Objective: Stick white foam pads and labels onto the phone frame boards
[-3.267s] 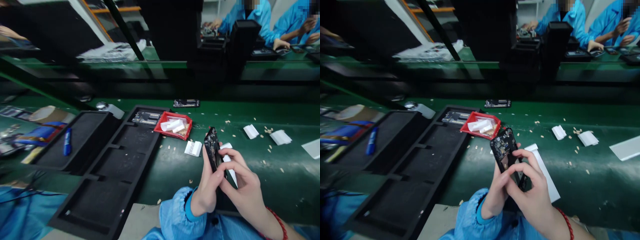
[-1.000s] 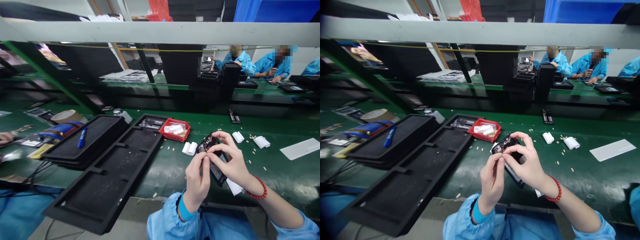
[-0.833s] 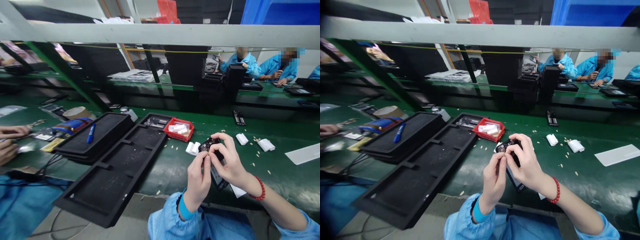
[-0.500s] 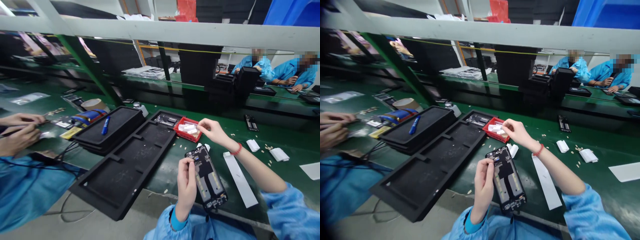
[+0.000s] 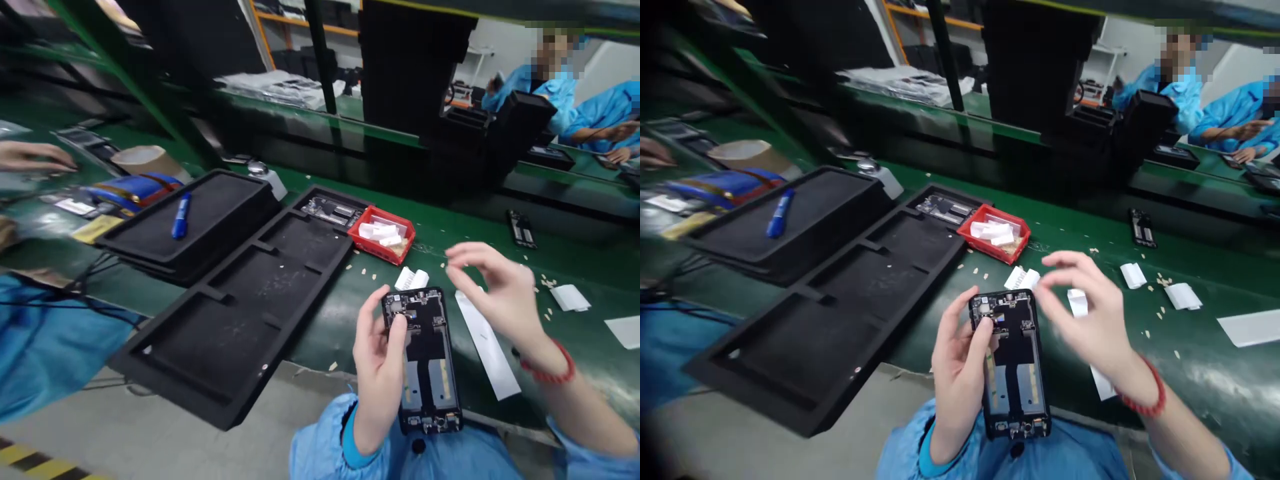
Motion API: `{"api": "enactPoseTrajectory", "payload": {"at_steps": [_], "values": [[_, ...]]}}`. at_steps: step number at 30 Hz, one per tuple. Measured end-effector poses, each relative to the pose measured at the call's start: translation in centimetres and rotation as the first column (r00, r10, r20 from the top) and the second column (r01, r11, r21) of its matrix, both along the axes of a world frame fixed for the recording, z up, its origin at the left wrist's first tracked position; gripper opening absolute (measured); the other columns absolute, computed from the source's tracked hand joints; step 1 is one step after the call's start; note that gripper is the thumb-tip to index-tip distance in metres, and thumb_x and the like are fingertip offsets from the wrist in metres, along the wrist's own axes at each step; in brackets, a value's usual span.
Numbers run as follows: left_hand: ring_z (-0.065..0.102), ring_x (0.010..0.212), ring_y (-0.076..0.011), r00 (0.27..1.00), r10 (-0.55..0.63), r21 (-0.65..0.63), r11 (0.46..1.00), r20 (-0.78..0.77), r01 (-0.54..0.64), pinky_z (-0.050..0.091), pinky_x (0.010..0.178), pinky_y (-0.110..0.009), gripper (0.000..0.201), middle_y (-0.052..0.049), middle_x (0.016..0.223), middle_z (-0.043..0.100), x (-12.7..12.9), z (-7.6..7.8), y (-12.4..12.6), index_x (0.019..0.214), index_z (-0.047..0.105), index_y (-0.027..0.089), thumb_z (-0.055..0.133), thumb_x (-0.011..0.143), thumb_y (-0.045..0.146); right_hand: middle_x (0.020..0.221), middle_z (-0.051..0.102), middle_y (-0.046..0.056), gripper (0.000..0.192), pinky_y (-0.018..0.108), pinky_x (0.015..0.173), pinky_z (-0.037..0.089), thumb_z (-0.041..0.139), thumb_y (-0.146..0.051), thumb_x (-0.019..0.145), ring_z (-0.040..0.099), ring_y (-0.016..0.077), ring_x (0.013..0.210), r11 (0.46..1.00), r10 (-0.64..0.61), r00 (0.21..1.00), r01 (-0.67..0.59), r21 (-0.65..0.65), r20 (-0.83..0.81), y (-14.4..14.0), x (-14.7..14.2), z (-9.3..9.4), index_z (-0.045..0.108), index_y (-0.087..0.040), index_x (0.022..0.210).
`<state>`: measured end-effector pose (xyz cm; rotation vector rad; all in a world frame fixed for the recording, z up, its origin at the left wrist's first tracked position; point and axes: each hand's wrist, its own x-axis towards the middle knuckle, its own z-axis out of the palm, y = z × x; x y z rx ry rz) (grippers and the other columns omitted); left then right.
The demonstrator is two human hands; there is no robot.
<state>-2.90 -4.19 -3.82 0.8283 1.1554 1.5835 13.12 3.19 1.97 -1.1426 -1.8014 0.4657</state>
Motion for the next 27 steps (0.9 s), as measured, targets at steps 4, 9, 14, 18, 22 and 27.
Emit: {"api": "enactPoseTrajectory", "payload": {"at_steps": [4, 9, 14, 18, 22, 27], "values": [[0.077, 0.073, -0.0185, 0.996, -0.03, 0.062, 0.997, -0.079, 0.035, 0.065, 0.068, -0.028, 0.035, -0.003, 0.089, 0.079, 1.7, 1.2, -0.9, 0.128, 0.061, 0.027, 0.065, 0.094, 0.036, 0.127, 0.065, 0.008, 0.008, 0.053, 0.103, 0.054, 0.076, -0.02, 0.084, 0.064, 0.0301, 0.119, 0.996, -0.088, 0.994, 0.087, -0.018, -0.066, -6.8, -0.3, 0.5, 0.074, -0.028, 0.081], [0.078, 0.096, -0.0209, 0.988, -0.01, 0.172, 0.984, -0.154, 0.037, 0.065, 0.084, -0.029, 0.034, -0.004, 0.112, 0.079, 2.9, 2.1, -1.9, 0.13, 0.061, 0.029, 0.063, 0.096, 0.025, 0.131, 0.064, 0.006, 0.013, 0.05, 0.103, 0.058, 0.078, -0.016, 0.082, 0.062, 0.0294, 0.123, 0.992, -0.117, 0.978, 0.106, -0.073, -0.173, -8.4, -0.9, 0.2, 0.077, -0.029, 0.084], [0.078, 0.099, -0.021, 0.973, 0.066, 0.226, 0.974, -0.219, -0.015, 0.065, 0.086, -0.029, 0.037, -0.004, 0.119, 0.077, 3.1, 2.6, -2.6, 0.131, 0.059, 0.029, 0.062, 0.096, 0.019, 0.129, 0.064, 0.006, 0.015, 0.049, 0.1, 0.059, 0.075, -0.013, 0.084, 0.064, 0.0289, 0.119, 0.992, -0.111, 0.965, 0.092, -0.091, -0.239, -8.5, -0.9, 0.1, 0.077, -0.028, 0.083], [0.078, 0.096, -0.0236, 0.961, 0.104, 0.213, 0.976, -0.255, -0.049, 0.067, 0.083, -0.033, 0.034, -0.005, 0.116, 0.078, 3.2, 2.6, -2.9, 0.129, 0.061, 0.027, 0.064, 0.095, 0.023, 0.127, 0.065, 0.005, 0.017, 0.046, 0.093, 0.061, 0.072, -0.011, 0.084, 0.066, 0.0279, 0.113, 0.992, -0.113, 0.964, 0.097, -0.077, -0.239, -8.7, -1.2, 0.0, 0.075, -0.028, 0.081], [0.079, 0.092, -0.024, 0.96, 0.137, 0.207, 0.974, -0.242, -0.087, 0.067, 0.08, -0.035, 0.033, -0.004, 0.11, 0.079, 3.4, 2.7, -3.0, 0.128, 0.063, 0.027, 0.065, 0.095, 0.025, 0.122, 0.066, 0.006, 0.017, 0.046, 0.086, 0.061, 0.072, -0.012, 0.083, 0.068, 0.028, 0.106, 0.988, -0.154, 0.966, 0.15, -0.033, -0.207, -8.7, -1.6, -0.2, 0.074, -0.028, 0.079], [0.079, 0.089, -0.0219, 0.952, 0.176, 0.24, 0.964, -0.25, -0.115, 0.067, 0.076, -0.031, 0.031, -0.004, 0.109, 0.079, 3.6, 3.0, -2.9, 0.126, 0.065, 0.025, 0.065, 0.095, 0.025, 0.122, 0.067, 0.006, 0.017, 0.044, 0.081, 0.061, 0.072, -0.01, 0.082, 0.069, 0.027, 0.104, 0.974, -0.222, 0.943, 0.225, -0.017, -0.247, -9.0, -2.4, -0.3, 0.072, -0.026, 0.078]]}}
